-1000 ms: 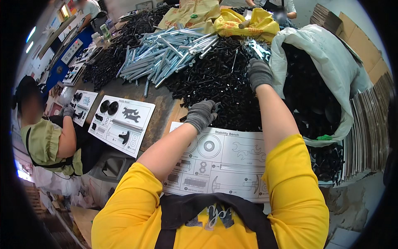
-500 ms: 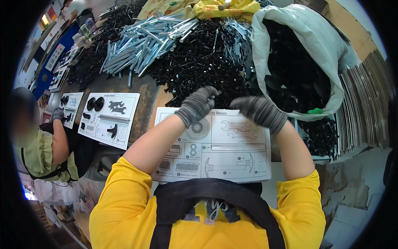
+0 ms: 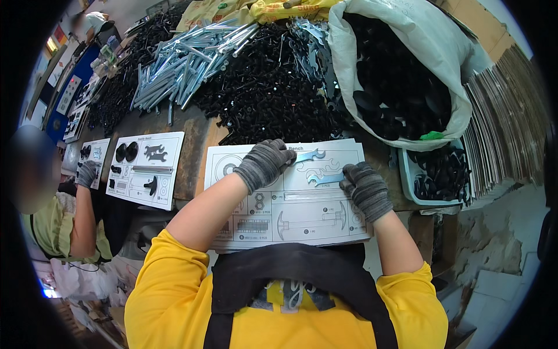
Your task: The person picks various metal hardware items from piles on a table and places them into designated slots on a cardboard template labeled Stability Bench. The person repeatedly selects items, positions them on the template, and moves completed templates aside to continue the process.
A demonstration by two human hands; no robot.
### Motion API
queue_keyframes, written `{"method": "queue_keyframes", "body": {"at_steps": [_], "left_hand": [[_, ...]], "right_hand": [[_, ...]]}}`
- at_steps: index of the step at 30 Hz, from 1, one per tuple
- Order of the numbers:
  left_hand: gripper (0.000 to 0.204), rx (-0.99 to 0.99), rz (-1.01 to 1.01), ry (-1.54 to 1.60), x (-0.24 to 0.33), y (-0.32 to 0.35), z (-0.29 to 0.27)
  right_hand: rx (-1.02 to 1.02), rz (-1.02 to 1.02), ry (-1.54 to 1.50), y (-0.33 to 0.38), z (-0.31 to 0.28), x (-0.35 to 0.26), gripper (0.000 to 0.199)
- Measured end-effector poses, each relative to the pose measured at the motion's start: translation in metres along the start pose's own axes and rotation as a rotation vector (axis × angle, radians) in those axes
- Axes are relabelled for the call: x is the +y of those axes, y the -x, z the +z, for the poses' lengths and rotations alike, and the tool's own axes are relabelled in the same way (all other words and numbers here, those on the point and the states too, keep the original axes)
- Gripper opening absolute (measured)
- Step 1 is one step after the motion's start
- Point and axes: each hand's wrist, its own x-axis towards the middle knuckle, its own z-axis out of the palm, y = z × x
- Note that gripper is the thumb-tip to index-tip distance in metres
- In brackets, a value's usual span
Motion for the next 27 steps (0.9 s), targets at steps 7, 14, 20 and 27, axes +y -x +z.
{"method": "queue_keyframes", "body": {"at_steps": [7, 14, 20, 27], "left_hand": [[0.026, -0.039, 0.034, -0.016, 0.028, -0.016, -0.001], [0.033, -0.094, 0.088, 0.069, 0.019, -0.017, 0.000], [0.034, -0.029, 0.152, 0.119, 0.014, -0.017, 0.002], [0.025, 0.005, 0.166, 0.329, 0.002, -0.015, 0.019]], "right_hand": [[0.093, 0.077, -0.085, -0.005, 0.008, -0.002, 0.034], [0.099, 0.069, -0.136, -0.005, 0.009, -0.001, 0.034], [0.154, 0.051, -0.186, -0.003, 0.015, 0.001, 0.035], [0.084, -0.046, -0.366, -0.016, 0.005, 0.023, 0.036]]}}
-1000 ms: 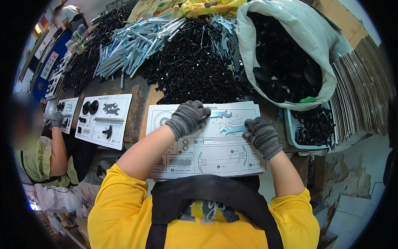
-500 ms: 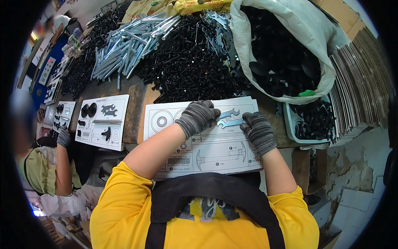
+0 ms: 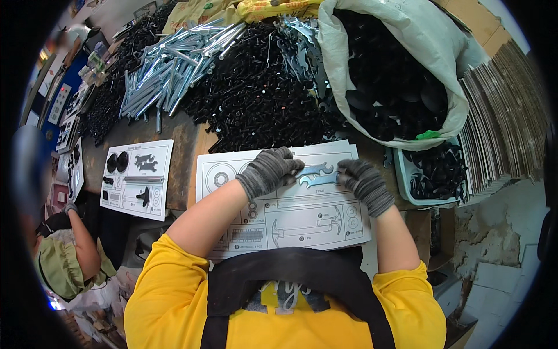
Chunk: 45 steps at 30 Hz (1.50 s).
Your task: The person picks various metal hardware items from piles on a table and places them into designated slots on a cardboard template labeled Stability Bench. The person repeatedly selects items, positions them on the template, and moves completed templates aside to continue the process.
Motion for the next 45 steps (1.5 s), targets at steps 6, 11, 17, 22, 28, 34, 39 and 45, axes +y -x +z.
{"method": "queue_keyframes", "body": {"at_steps": [6, 11, 17, 22, 28, 34, 39, 45], "left_hand": [[0.023, 0.086, 0.068, 0.179, -0.020, 0.003, 0.016], [0.039, 0.022, 0.021, -0.003, 0.004, 0.001, -0.009], [0.038, -0.014, -0.018, 0.073, 0.006, 0.000, -0.014], [0.063, 0.091, -0.228, 0.510, 0.002, 0.005, -0.024], [0.031, 0.493, 0.090, 0.337, 0.026, 0.021, -0.054], [0.019, 0.584, -0.376, 0.402, 0.012, 0.077, -0.078], [0.024, 0.516, -0.581, 0.283, -0.029, 0.117, -0.073], [0.032, 0.403, -0.497, -0.153, -0.012, 0.130, -0.071]], "right_hand": [[0.499, -0.087, 0.404, -0.071, -0.041, 0.025, 0.065], [0.130, 0.236, 0.537, -0.125, -0.049, 0.022, 0.078], [0.456, 0.093, 0.212, -0.131, -0.043, 0.031, 0.055], [0.468, -0.272, -0.404, -0.094, -0.045, -0.013, 0.052], [-0.503, -0.128, -0.709, -0.056, -0.026, -0.092, 0.060], [-0.529, -0.361, -0.461, -0.059, 0.026, -0.118, 0.060], [-0.173, -0.508, 0.257, -0.057, 0.072, -0.137, 0.047], [-0.209, -0.584, 0.461, -0.045, 0.071, -0.146, 0.049]]}}
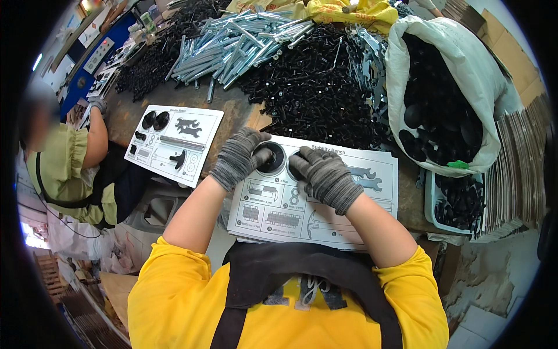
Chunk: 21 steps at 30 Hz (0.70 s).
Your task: The person picks various metal hardware items from piles on a table and places them into designated slots on a cardboard template labeled Stability Bench. The person repeatedly selects items, positions them on the template, and moves completed templates aside to continue the process.
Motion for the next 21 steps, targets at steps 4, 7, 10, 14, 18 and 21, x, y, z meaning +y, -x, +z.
{"method": "queue_keyframes", "body": {"at_steps": [4, 7, 10, 14, 18, 21], "left_hand": [[0.035, -0.247, 0.078, -0.083, 0.008, -0.002, 0.003], [0.034, -0.258, 0.051, -0.065, 0.010, -0.004, 0.002], [0.036, -0.140, 0.054, -0.058, 0.014, -0.003, -0.004], [0.039, 0.025, 0.018, -0.009, 0.002, -0.023, -0.008], [0.035, 0.081, -0.055, -0.084, -0.011, -0.076, -0.005], [0.034, 0.132, -0.102, -0.144, -0.025, -0.118, 0.009]], "right_hand": [[-0.010, 0.078, 0.052, -0.011, 0.006, 0.006, 0.030], [-0.113, 0.138, 0.026, -0.013, -0.005, 0.001, 0.030], [0.199, 0.082, -0.081, 0.000, -0.001, 0.004, 0.030], [0.233, 0.011, -0.449, 0.021, -0.005, 0.010, 0.024], [-0.099, 0.034, -0.682, 0.039, 0.001, 0.013, 0.021], [-0.268, 0.032, -0.635, 0.033, -0.006, 0.013, 0.026]]}}
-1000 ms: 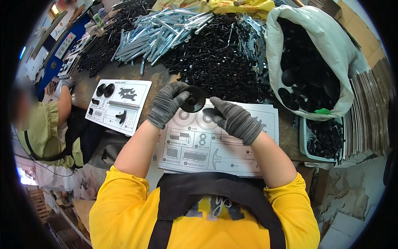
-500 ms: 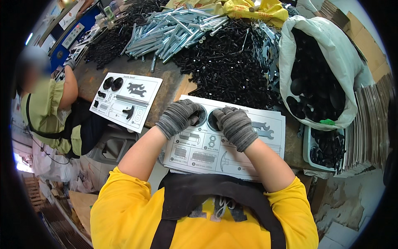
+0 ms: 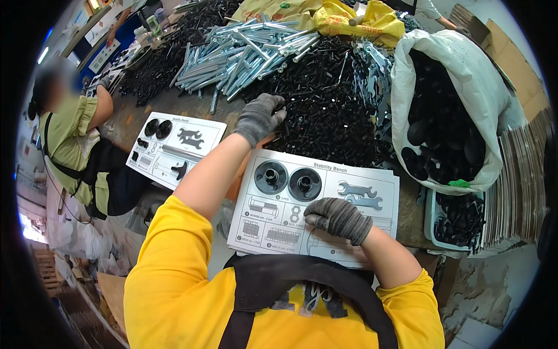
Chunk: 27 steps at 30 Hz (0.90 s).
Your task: The person picks various metal hardware items from piles on a table and places them into designated slots on a cardboard template labeled Stability Bench. The person repeatedly selects items, positions them on the template, and moves completed templates aside to continue the process.
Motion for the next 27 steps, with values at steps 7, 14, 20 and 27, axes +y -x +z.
{"method": "queue_keyframes", "body": {"at_steps": [7, 14, 20, 27], "left_hand": [[0.036, -0.101, 0.084, -0.363, 0.007, -0.059, 0.034], [0.028, -0.172, -0.086, -0.029, 0.013, -0.053, 0.014], [0.026, -0.035, -0.182, 0.206, -0.012, -0.006, -0.004], [0.024, 0.032, -0.063, 0.226, -0.030, 0.047, -0.021]], "right_hand": [[0.361, -0.004, 0.233, -0.053, -0.083, 0.019, 0.029], [0.612, 0.191, 0.669, -0.163, -0.152, 0.051, 0.036], [0.553, 0.319, 0.831, -0.206, -0.150, 0.027, 0.031], [0.382, 0.481, 0.863, -0.219, -0.157, 0.021, 0.029]]}}
